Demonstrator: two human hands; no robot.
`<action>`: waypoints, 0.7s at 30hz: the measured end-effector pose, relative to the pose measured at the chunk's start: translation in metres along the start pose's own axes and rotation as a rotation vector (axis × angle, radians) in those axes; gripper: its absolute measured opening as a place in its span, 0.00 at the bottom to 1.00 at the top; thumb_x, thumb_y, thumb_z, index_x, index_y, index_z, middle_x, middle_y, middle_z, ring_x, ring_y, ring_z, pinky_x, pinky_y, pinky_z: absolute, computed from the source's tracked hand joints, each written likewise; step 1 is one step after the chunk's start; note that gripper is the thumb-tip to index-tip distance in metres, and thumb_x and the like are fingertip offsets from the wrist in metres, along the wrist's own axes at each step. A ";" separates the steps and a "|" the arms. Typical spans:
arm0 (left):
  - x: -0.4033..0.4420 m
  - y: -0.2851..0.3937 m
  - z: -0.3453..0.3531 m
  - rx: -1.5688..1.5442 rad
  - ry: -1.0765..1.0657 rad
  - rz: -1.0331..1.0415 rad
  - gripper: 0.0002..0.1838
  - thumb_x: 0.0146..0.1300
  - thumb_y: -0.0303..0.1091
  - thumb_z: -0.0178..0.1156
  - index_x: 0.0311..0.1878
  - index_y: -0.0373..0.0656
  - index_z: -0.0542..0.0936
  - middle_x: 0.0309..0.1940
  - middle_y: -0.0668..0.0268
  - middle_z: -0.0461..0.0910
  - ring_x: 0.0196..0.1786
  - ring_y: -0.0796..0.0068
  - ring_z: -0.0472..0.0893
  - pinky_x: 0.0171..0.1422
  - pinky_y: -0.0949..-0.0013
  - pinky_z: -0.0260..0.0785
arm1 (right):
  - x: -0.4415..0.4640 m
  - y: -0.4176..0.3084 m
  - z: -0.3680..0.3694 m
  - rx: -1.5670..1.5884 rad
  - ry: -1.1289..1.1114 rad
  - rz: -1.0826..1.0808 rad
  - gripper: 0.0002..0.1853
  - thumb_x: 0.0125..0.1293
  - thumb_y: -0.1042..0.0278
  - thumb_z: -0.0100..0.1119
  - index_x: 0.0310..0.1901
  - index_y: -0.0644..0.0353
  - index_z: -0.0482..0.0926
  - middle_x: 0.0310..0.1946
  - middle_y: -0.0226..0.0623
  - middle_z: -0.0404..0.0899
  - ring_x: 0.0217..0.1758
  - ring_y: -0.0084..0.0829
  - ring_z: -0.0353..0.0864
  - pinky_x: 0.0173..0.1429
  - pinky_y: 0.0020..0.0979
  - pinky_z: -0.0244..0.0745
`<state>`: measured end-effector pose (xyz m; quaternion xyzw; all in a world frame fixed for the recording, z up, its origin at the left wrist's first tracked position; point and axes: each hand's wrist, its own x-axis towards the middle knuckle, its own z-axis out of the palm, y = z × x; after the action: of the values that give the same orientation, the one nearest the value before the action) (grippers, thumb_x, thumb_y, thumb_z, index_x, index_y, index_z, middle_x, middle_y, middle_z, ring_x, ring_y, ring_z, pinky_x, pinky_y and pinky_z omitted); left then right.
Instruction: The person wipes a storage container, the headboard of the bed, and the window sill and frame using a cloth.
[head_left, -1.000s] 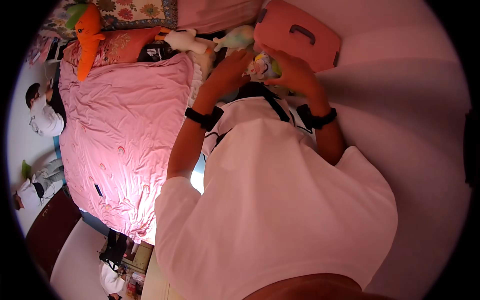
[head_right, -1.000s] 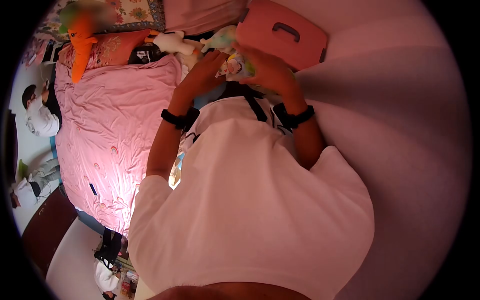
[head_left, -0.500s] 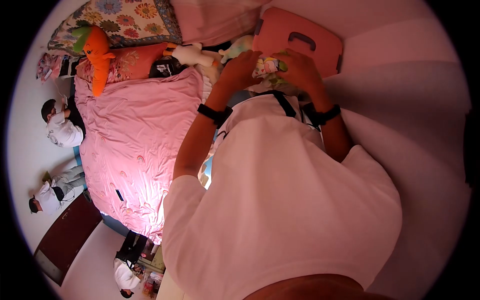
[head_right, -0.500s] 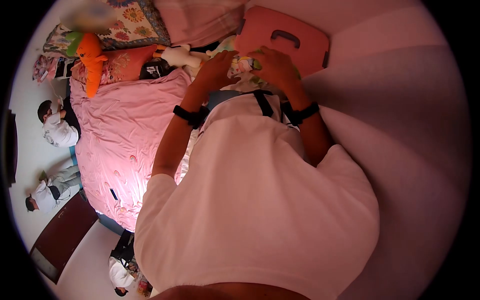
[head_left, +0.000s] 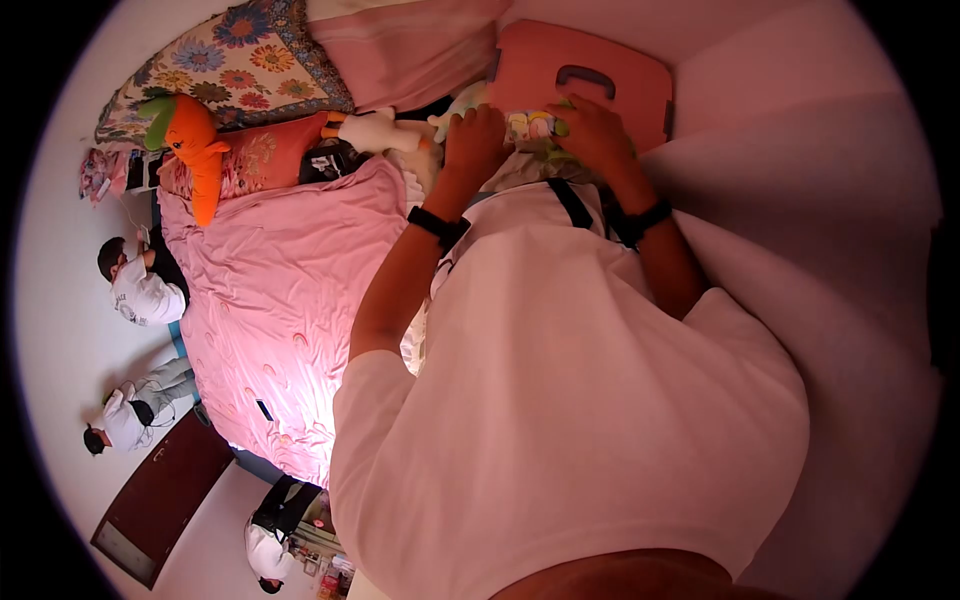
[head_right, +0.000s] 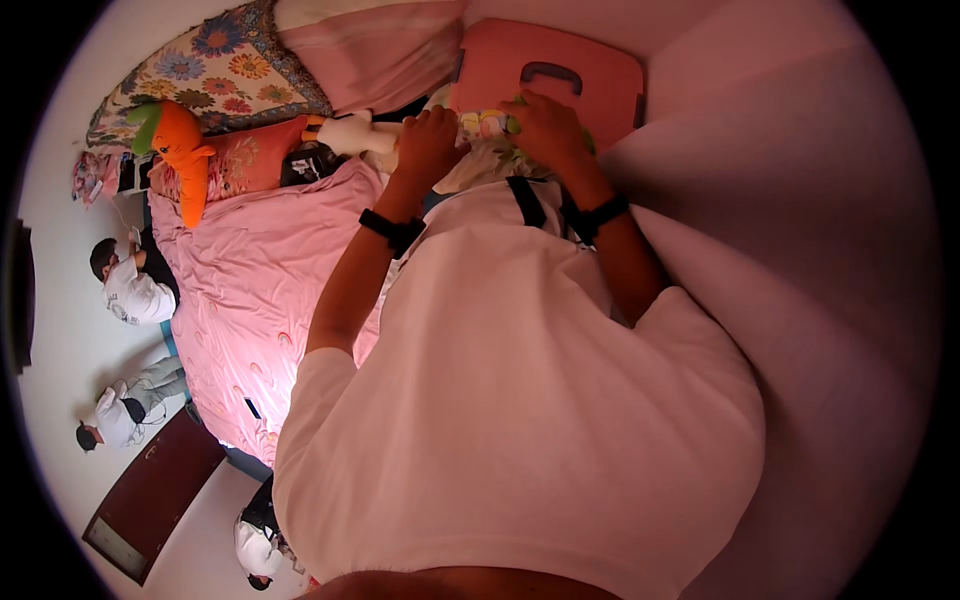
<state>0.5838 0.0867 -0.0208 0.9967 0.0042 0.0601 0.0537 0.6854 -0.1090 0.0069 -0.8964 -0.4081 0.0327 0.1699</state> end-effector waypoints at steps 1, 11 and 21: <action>0.002 0.001 0.004 -0.001 -0.001 0.007 0.20 0.49 0.46 0.71 0.37 0.45 0.75 0.36 0.62 0.75 0.42 0.63 0.79 0.45 0.58 0.70 | -0.001 0.005 0.001 -0.008 0.034 0.007 0.22 0.54 0.61 0.69 0.53 0.46 0.83 0.49 0.35 0.80 0.52 0.37 0.82 0.48 0.40 0.80; 0.038 -0.021 -0.019 -1.194 0.040 -0.352 0.19 0.66 0.34 0.57 0.58 0.39 0.72 0.46 0.57 0.83 0.39 0.65 0.86 0.40 0.64 0.76 | 0.013 0.015 -0.027 0.032 0.441 -0.171 0.27 0.46 0.68 0.69 0.54 0.42 0.83 0.42 0.30 0.78 0.47 0.33 0.82 0.42 0.35 0.80; 0.034 0.045 -0.185 -1.384 0.379 -0.284 0.14 0.63 0.31 0.69 0.47 0.36 0.77 0.46 0.64 0.81 0.35 0.80 0.83 0.28 0.81 0.74 | 0.022 -0.027 -0.114 0.047 0.967 -0.404 0.33 0.34 0.50 0.79 0.49 0.44 0.88 0.33 0.26 0.72 0.31 0.27 0.74 0.33 0.26 0.75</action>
<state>0.5950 0.0621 0.1711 0.6971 0.1038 0.2128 0.6768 0.7027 -0.1080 0.1245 -0.7084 -0.4471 -0.4092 0.3617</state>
